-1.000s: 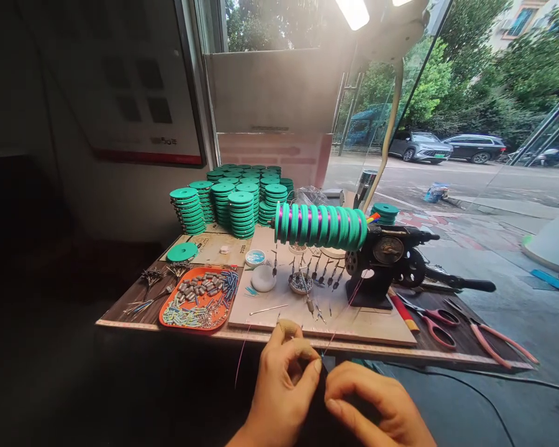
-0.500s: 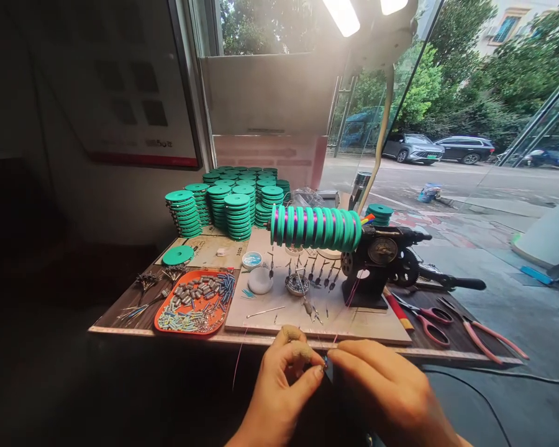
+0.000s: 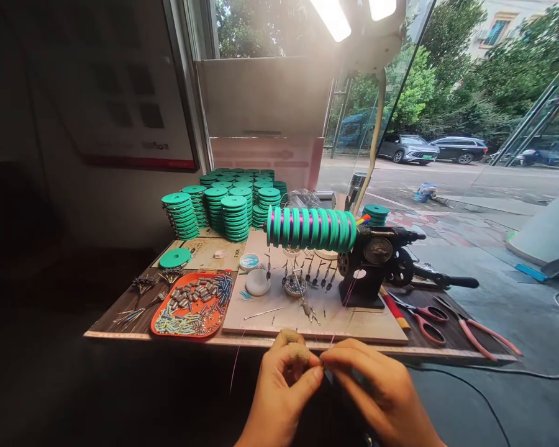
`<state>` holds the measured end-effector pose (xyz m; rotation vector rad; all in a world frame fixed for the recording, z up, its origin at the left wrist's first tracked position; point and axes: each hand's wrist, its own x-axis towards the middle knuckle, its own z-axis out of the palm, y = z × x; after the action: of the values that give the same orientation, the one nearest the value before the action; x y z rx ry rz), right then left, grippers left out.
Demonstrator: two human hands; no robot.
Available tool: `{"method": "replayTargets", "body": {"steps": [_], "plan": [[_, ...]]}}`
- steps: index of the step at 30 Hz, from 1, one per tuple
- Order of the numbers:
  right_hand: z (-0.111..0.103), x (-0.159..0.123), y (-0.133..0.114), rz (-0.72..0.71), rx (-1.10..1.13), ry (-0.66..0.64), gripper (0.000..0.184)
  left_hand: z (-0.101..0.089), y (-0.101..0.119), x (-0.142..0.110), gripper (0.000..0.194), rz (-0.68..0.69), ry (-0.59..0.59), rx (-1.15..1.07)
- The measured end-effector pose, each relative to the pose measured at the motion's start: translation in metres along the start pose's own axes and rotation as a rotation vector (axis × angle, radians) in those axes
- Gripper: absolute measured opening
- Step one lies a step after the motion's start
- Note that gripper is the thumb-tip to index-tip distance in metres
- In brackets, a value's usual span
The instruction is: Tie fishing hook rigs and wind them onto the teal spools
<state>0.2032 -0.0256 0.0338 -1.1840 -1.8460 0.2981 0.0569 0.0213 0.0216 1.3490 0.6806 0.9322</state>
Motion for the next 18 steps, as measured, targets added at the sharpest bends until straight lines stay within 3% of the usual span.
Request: {"method": "replayTargets", "body": {"steps": [3, 7, 13, 18], "plan": [[0.004, 0.001, -0.002, 0.121, 0.099, 0.026, 0.013, 0.002, -0.001, 0.0, 0.016, -0.011, 0.005, -0.021], [0.006, 0.0, -0.001, 0.134, 0.111, 0.025, 0.013, 0.002, -0.002, 0.0, 0.016, -0.021, 0.023, -0.031], [-0.004, 0.002, -0.003, -0.032, -0.015, -0.004, 0.019, 0.001, 0.002, -0.001, 0.006, -0.016, 0.016, -0.034], [-0.005, 0.003, -0.001, -0.201, -0.249, 0.114, 0.021, 0.001, 0.002, -0.001, 0.007, 0.006, 0.001, -0.015]]}}
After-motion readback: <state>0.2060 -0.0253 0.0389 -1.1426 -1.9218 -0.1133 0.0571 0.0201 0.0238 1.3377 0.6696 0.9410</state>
